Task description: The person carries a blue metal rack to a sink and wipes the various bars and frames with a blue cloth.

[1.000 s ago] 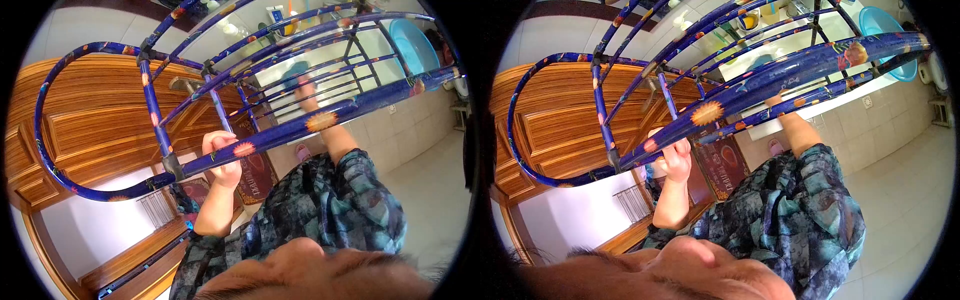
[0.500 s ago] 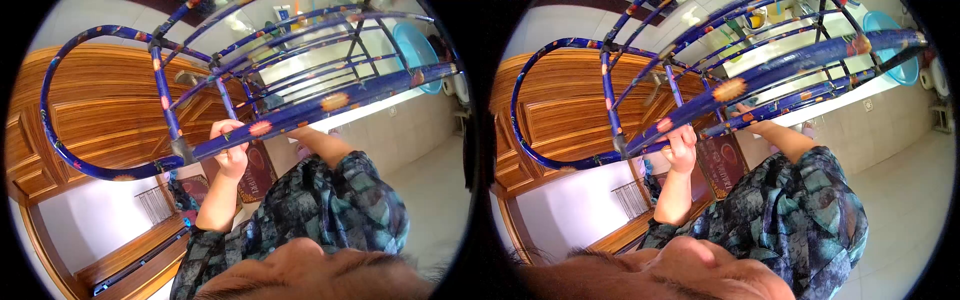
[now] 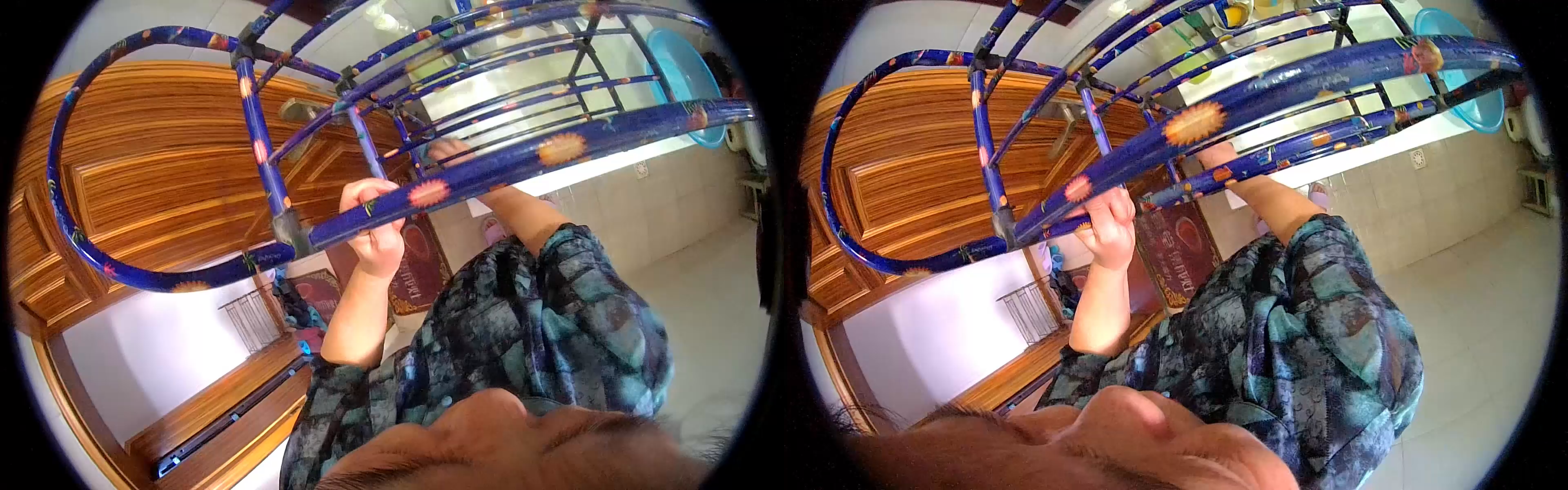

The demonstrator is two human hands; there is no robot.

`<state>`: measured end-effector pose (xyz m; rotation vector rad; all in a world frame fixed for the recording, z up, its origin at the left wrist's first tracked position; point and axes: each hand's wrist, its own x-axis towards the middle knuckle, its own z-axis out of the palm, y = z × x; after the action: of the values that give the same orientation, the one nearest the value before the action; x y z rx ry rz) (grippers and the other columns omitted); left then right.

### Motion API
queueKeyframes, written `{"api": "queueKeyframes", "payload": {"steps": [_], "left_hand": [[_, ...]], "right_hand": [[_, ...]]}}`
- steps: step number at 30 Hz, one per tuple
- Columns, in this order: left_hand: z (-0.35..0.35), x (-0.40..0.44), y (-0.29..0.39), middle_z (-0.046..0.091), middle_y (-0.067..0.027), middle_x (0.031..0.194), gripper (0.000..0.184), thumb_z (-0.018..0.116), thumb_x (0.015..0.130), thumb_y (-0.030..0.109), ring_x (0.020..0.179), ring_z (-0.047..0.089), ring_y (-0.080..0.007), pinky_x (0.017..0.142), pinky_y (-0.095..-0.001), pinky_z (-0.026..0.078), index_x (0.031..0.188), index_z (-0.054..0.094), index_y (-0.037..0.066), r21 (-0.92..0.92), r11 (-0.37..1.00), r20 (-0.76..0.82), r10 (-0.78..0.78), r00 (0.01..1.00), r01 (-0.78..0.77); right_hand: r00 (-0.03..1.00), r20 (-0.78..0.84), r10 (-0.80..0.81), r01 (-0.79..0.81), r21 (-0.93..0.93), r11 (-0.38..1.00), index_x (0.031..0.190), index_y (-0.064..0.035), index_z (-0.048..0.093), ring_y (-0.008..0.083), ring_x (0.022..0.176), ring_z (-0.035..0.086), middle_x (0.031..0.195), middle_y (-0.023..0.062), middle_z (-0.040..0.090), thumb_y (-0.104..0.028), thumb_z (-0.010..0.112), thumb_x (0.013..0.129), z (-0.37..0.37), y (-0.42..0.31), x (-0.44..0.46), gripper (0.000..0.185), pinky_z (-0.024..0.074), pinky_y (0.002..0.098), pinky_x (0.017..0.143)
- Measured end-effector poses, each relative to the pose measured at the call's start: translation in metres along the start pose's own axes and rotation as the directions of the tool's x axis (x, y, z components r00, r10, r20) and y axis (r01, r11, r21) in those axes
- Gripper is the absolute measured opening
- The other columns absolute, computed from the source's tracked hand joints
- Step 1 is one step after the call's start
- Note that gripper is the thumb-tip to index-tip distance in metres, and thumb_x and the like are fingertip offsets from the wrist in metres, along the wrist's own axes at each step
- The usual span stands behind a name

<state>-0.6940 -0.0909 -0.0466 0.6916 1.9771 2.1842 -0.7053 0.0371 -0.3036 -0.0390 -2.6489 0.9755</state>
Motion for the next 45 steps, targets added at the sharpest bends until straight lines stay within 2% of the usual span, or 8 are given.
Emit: {"api": "queueKeyframes", "payload": {"steps": [8,14,17,23,27,37,41,45], "left_hand": [[0.003,0.006,0.006,0.048,-0.0002,0.065,0.021,0.046,0.1,0.025,0.048,0.037,-0.0039,0.042,-0.0192,0.03,0.101,0.048,0.004,-0.048,0.999,0.023,-0.006,1.0,0.007],[0.02,0.01,0.012,0.044,0.0009,0.059,0.022,0.046,0.1,0.026,0.046,0.036,-0.0048,0.042,-0.0202,0.028,0.099,0.05,0.005,0.007,0.999,-0.054,-0.045,0.998,0.045],[0.02,0.014,0.004,0.03,0.0028,0.053,0.023,0.037,0.103,0.026,0.041,0.024,-0.0047,0.038,-0.0218,0.02,0.095,0.045,0.005,0.033,0.997,0.023,0.063,0.998,-0.063],[0.016,0.023,0.003,0.031,0.0036,0.054,0.022,0.038,0.103,0.026,0.041,0.025,-0.0038,0.037,-0.0214,0.019,0.095,0.046,0.007,-0.007,1.0,-0.005,0.0,1.0,0.0],[0.014,0.028,0.001,0.032,0.0037,0.055,0.024,0.039,0.103,0.028,0.042,0.027,-0.0041,0.037,-0.021,0.021,0.093,0.046,0.007,0.027,0.999,-0.036,-0.019,0.999,0.02],[0.011,0.034,0.0,0.037,0.0023,0.057,0.024,0.042,0.102,0.026,0.045,0.034,-0.0047,0.041,-0.0207,0.026,0.094,0.05,0.004,-0.028,0.999,-0.024,-0.028,0.999,0.028],[0.001,0.035,0.004,0.036,0.0032,0.056,0.024,0.042,0.102,0.028,0.044,0.031,-0.0041,0.04,-0.0201,0.023,0.095,0.05,0.006,-0.032,0.999,0.031,-0.013,0.999,0.014],[-0.003,0.031,0.011,0.029,0.0056,0.053,0.024,0.04,0.103,0.025,0.041,0.024,-0.0041,0.039,-0.0209,0.021,0.097,0.05,0.005,0.005,0.999,0.031,-0.051,0.998,0.051]], "right_hand": [[0.989,0.117,-0.088,0.098,-0.085,0.992,0.097,-0.0115,0.067,0.0331,0.112,0.052,0.118,0.0105,0.06,-0.01,0.059,0.077,-0.04,0.012,-0.076,0.022,0.0421,0.0437,0.095],[0.977,-0.03,0.21,-0.191,0.307,0.932,0.108,-0.0089,0.063,0.0332,0.104,0.052,0.111,0.0103,0.06,-0.001,0.062,0.067,-0.11,-0.016,-0.098,0.042,0.0422,0.041,0.09],[0.991,-0.057,0.118,-0.084,0.413,0.907,0.11,-0.0067,0.06,0.0339,0.103,0.052,0.107,0.0117,0.059,-0.003,0.064,0.064,-0.141,-0.041,-0.116,0.047,0.0423,0.0412,0.091],[0.99,-0.13,-0.055,0.065,0.07,0.995,0.111,-0.0116,0.063,0.0287,0.101,0.052,0.107,0.0109,0.059,-0.008,0.067,0.063,-0.18,-0.125,-0.037,0.048,0.0427,0.0404,0.085],[0.955,0.293,-0.033,0.129,-0.313,0.941,0.109,-0.0208,0.067,0.0198,0.099,0.051,0.1,0.0006,0.057,-0.017,0.055,0.078,-0.138,-0.118,-0.004,0.034,0.0397,0.0334,0.08],[0.951,-0.007,-0.31,0.282,-0.398,0.873,0.125,-0.0259,0.058,0.0222,0.109,0.047,0.125,-0.0035,0.048,-0.012,0.056,0.073,-0.11,-0.003,-0.096,0.054,0.0428,0.0372,0.086],[0.879,-0.353,0.322,-0.429,-0.289,0.856,0.118,-0.0176,0.061,0.0337,0.101,0.055,0.122,0.0085,0.056,0.003,0.051,0.075,-0.14,0.1,-0.115,0.048,0.0456,0.0412,0.089],[0.641,-0.595,0.486,-0.598,0.011,0.802,0.115,-0.0131,0.061,0.0337,0.097,0.056,0.11,0.0132,0.061,0.0,0.051,0.076,-0.171,0.16,-0.134,0.042,0.0433,0.0423,0.091]]}}
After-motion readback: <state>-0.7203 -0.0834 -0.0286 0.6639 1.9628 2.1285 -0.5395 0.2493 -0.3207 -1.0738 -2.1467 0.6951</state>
